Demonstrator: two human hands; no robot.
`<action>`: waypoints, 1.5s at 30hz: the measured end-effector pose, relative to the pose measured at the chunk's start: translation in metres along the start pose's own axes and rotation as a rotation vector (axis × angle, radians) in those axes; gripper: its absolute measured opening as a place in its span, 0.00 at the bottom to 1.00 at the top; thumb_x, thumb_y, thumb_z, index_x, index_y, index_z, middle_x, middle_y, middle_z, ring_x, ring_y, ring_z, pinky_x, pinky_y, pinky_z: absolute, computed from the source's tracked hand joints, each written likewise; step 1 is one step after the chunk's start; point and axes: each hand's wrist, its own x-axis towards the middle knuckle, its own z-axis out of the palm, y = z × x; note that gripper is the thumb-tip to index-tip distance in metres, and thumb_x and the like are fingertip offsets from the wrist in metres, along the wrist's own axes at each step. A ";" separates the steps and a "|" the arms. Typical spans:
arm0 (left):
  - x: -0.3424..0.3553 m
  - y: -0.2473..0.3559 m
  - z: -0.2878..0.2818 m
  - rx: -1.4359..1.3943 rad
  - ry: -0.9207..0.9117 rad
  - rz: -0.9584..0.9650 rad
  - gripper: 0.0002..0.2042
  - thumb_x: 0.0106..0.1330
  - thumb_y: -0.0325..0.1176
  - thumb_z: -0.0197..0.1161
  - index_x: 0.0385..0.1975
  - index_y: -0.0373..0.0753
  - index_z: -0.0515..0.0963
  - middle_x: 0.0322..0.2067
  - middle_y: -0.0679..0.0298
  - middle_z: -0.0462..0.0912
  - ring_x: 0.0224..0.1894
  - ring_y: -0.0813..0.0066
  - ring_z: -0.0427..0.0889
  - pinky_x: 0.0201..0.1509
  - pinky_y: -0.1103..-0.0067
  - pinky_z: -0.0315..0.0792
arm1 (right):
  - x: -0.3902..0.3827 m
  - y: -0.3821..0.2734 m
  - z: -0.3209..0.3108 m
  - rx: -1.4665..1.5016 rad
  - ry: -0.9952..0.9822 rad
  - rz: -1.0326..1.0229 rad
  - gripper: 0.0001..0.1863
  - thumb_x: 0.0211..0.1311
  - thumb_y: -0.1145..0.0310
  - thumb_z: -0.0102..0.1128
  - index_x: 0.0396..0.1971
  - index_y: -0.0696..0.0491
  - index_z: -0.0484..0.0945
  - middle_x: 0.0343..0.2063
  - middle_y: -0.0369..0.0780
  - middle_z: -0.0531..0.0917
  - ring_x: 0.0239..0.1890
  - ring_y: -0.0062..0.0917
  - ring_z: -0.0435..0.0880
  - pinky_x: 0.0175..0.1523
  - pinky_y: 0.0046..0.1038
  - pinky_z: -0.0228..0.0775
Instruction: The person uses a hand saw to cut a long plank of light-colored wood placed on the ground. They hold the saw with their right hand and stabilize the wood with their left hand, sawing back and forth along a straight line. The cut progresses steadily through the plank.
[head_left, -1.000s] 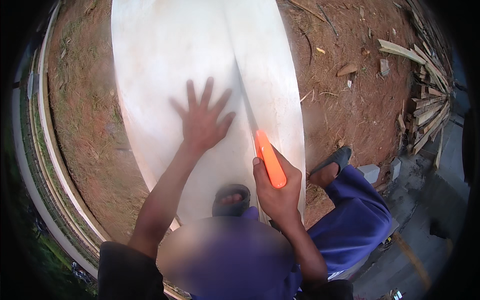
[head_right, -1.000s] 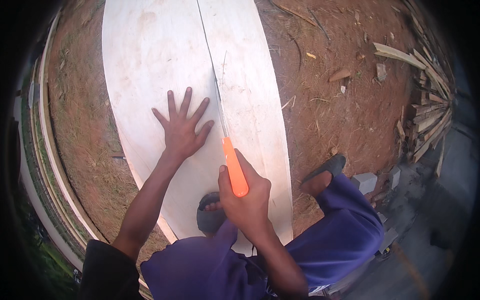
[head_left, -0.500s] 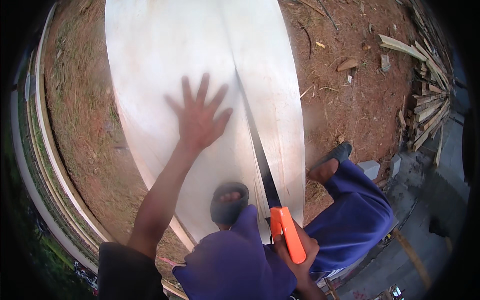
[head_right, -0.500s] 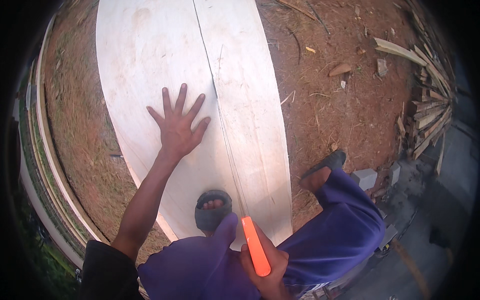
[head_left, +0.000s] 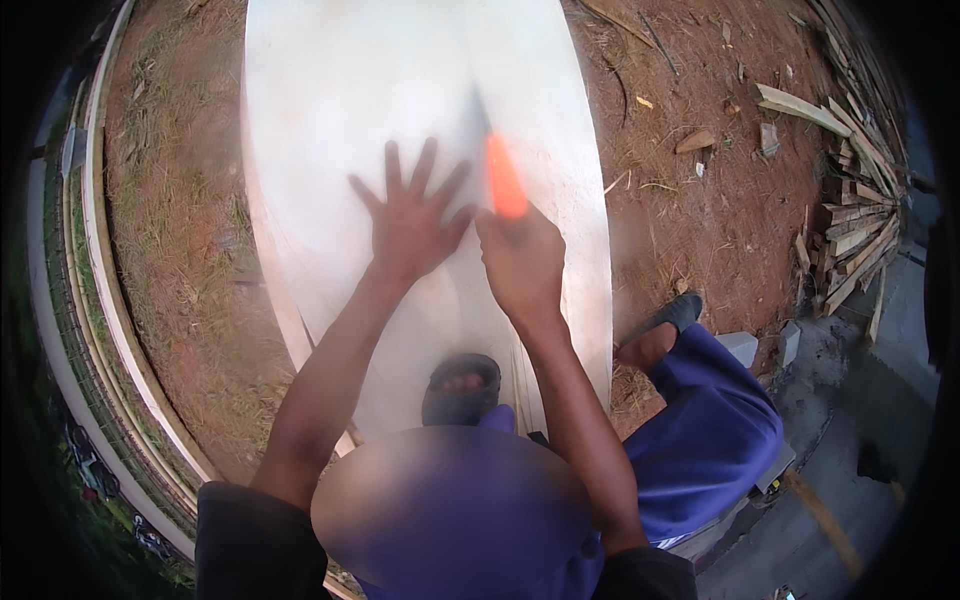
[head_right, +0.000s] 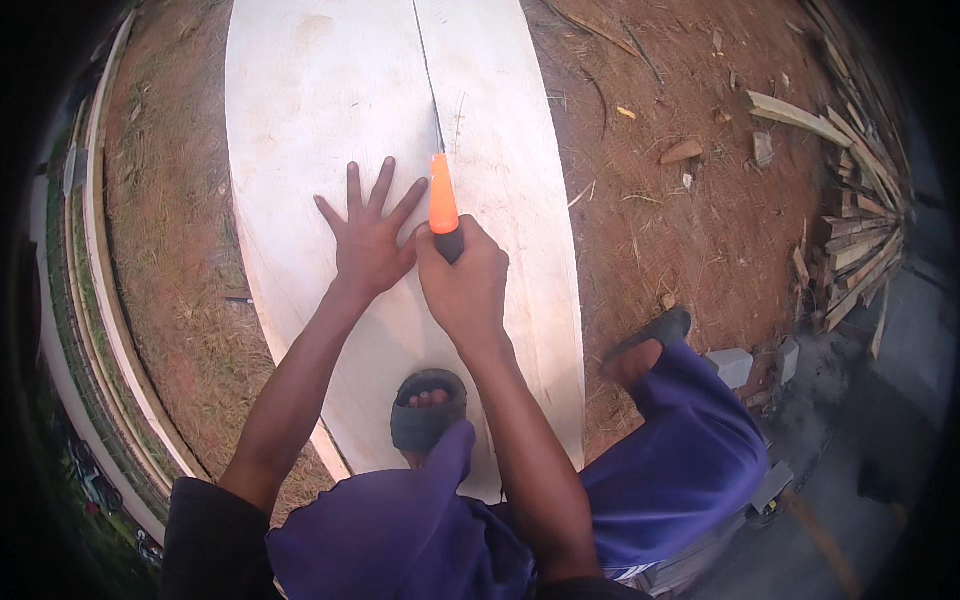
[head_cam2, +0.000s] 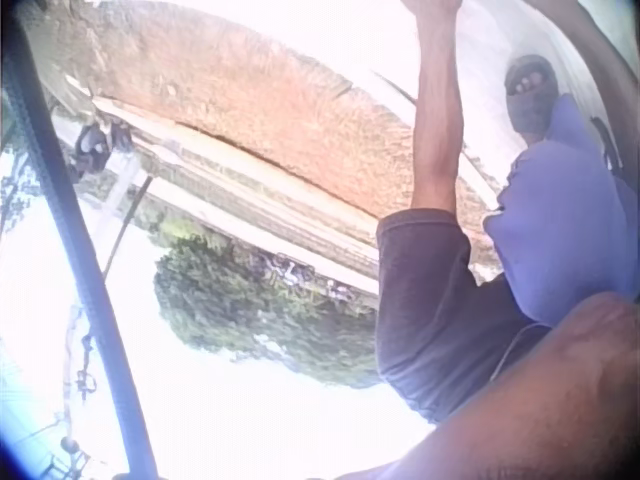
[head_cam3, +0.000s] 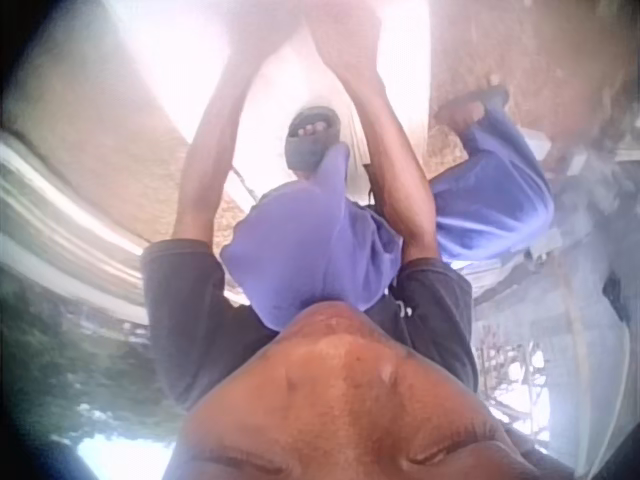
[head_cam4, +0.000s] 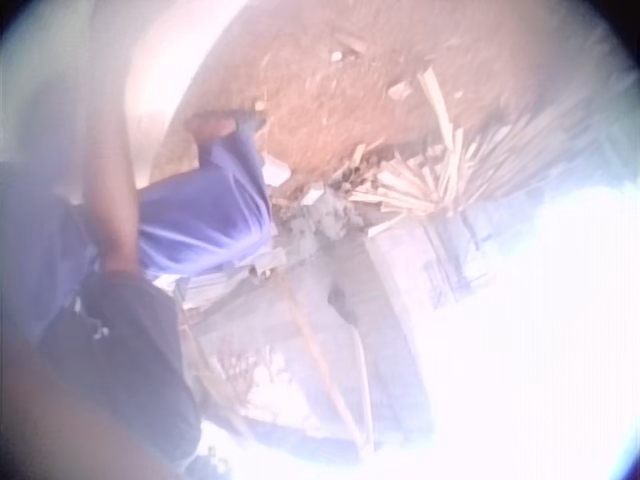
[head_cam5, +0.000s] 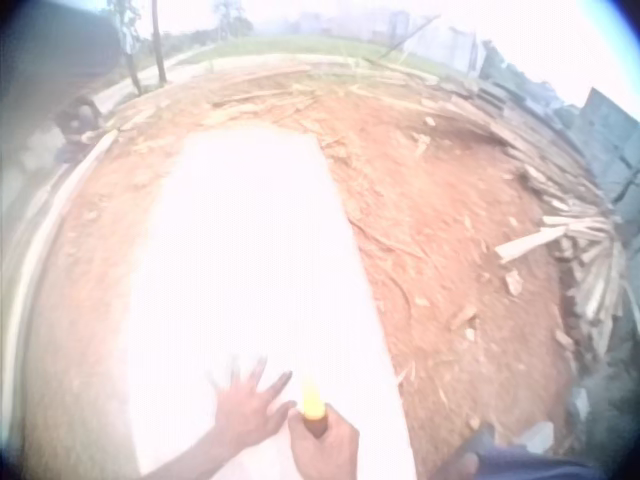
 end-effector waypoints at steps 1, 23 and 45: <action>0.001 0.002 0.000 -0.006 0.005 0.006 0.28 0.66 0.55 0.65 0.67 0.64 0.74 0.77 0.62 0.58 0.77 0.34 0.48 0.61 0.18 0.38 | -0.001 -0.007 -0.005 -0.042 0.009 0.010 0.13 0.65 0.64 0.65 0.29 0.60 0.79 0.19 0.40 0.81 0.23 0.20 0.77 0.31 0.30 0.68; 0.000 -0.003 0.002 -0.009 -0.082 -0.019 0.27 0.70 0.60 0.59 0.69 0.64 0.73 0.78 0.60 0.55 0.80 0.36 0.40 0.63 0.20 0.28 | 0.004 -0.027 -0.017 -0.009 0.035 0.209 0.13 0.63 0.71 0.61 0.21 0.60 0.74 0.16 0.32 0.74 0.21 0.13 0.68 0.27 0.28 0.61; -0.009 -0.009 0.006 -0.015 -0.050 -0.026 0.27 0.69 0.58 0.60 0.68 0.65 0.74 0.78 0.60 0.54 0.80 0.36 0.40 0.63 0.20 0.28 | -0.146 -0.008 -0.082 0.049 0.076 0.286 0.08 0.61 0.81 0.61 0.39 0.67 0.83 0.19 0.31 0.76 0.23 0.11 0.73 0.29 0.19 0.65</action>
